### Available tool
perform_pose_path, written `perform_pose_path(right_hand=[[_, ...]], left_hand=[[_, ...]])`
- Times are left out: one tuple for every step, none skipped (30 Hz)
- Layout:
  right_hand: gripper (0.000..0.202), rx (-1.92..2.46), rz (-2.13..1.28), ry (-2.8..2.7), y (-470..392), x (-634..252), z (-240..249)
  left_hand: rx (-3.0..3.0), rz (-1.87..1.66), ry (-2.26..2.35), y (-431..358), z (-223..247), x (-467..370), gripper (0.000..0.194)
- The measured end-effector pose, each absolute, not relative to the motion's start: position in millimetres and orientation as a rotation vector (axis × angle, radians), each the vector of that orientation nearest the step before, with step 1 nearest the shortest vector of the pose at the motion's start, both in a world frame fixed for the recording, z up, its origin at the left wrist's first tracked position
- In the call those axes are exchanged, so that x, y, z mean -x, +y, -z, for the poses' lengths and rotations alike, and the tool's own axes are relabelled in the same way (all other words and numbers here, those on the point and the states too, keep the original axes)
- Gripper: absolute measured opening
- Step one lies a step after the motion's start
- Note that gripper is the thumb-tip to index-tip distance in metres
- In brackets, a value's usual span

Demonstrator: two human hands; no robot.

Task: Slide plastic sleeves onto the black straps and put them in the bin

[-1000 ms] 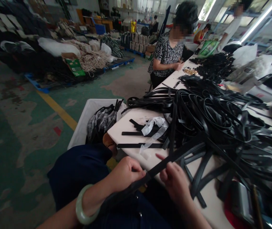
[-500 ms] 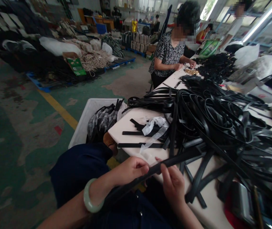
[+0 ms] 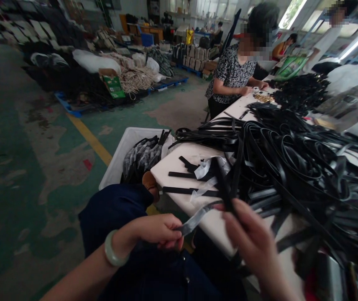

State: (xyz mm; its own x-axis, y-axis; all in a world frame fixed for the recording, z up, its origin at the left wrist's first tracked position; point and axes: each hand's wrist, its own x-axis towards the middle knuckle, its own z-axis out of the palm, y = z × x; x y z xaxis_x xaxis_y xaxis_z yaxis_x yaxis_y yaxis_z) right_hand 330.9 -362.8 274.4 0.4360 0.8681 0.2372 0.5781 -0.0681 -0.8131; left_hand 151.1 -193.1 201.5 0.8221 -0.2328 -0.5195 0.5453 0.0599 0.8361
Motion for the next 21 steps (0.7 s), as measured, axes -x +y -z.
perform_pose_path(right_hand=[[0.029,1.774,-0.505,-1.372,-355.2,-315.7,-262.6],[0.031,1.803,-0.618,-1.480,-348.8,-303.4,-250.7],[0.035,1.847,-0.717,-1.562,-343.9,-294.4,-239.5],[0.036,1.914,-0.788,-1.614,-340.5,-289.2,-230.0],[0.034,1.996,-0.828,-1.638,-338.5,-287.3,-222.5],[0.029,2.072,-0.850,-1.663,-337.6,-288.5,-217.5],[0.025,2.130,-0.863,-1.703,-337.3,-291.9,-214.8],[0.022,2.169,-0.866,-1.758,-337.3,-296.5,-214.1],[0.020,2.192,-0.859,-1.825,-337.2,-301.5,-214.7],[0.017,2.203,-0.843,-1.889,-336.8,-305.8,-216.1],[0.015,2.208,-0.831,-1.940,-336.1,-308.9,-217.6],[0.014,2.219,-0.821,-1.973,-335.0,-310.2,-219.1],[0.014,2.239,-0.814,-1.989,-333.9,-309.8,-220.2],[0.015,2.255,-0.808,-1.994,-332.9,-307.7,-220.9],[0.016,2.265,-0.802,-1.996,-332.3,-304.3,-221.6],[0.018,2.273,-0.799,-1.999,-332.4,-300.2,-222.2],[0.018,2.281,-0.799,-2.009,-333.2,-296.0,-223.1],[0.019,2.287,-0.802,-2.021,-334.8,-292.4,-224.3],[0.020,2.288,-0.806,-2.032,-337.2,-290.1,-225.8],[0.021,2.288,-0.807,-2.038,-340.1,-289.6,-227.8],[0.021,2.286,-0.807,-2.037,-343.5,-291.1,-230.0]], left_hand=[[-1.433,0.593,0.276,-195.2,-201.5,-156.2,0.034],[-1.475,0.584,0.289,-196.9,-201.1,-160.0,0.032],[-1.512,0.577,0.306,-197.9,-200.6,-162.2,0.028],[-1.537,0.579,0.318,-198.2,-200.2,-162.7,0.025],[-1.546,0.593,0.322,-197.7,-200.1,-161.4,0.021],[-1.545,0.618,0.317,-196.6,-200.4,-158.7,0.018],[-1.538,0.643,0.313,-195.1,-201.0,-154.7,0.017],[-1.532,0.661,0.321,-193.4,-201.8,-150.1,0.018],[-1.530,0.673,0.341,-191.7,-202.6,-145.4,0.019],[-1.531,0.682,0.365,-190.5,-203.1,-141.2,0.020],[-1.532,0.690,0.387,-189.9,-203.1,-138.1,0.021],[-1.537,0.695,0.404,-190.1,-202.6,-136.4,0.022],[-1.545,0.693,0.416,-191.2,-201.5,-136.3,0.023],[-1.556,0.683,0.423,-193.0,-199.9,-137.8,0.024],[-1.565,0.666,0.420,-195.4,-198.0,-140.8,0.023],[-1.572,0.648,0.404,-198.3,-196.2,-144.7,0.020],[-1.575,0.632,0.376,-201.2,-194.8,-149.2,0.017],[-1.571,0.627,0.339,-203.6,-194.3,-153.5,0.015],[-1.562,0.630,0.297,-205.2,-194.9,-157.1,0.014],[-1.561,0.627,0.254,-205.5,-196.9,-159.4,0.014],[-1.581,0.606,0.216,-204.1,-200.2,-159.9,0.012]])
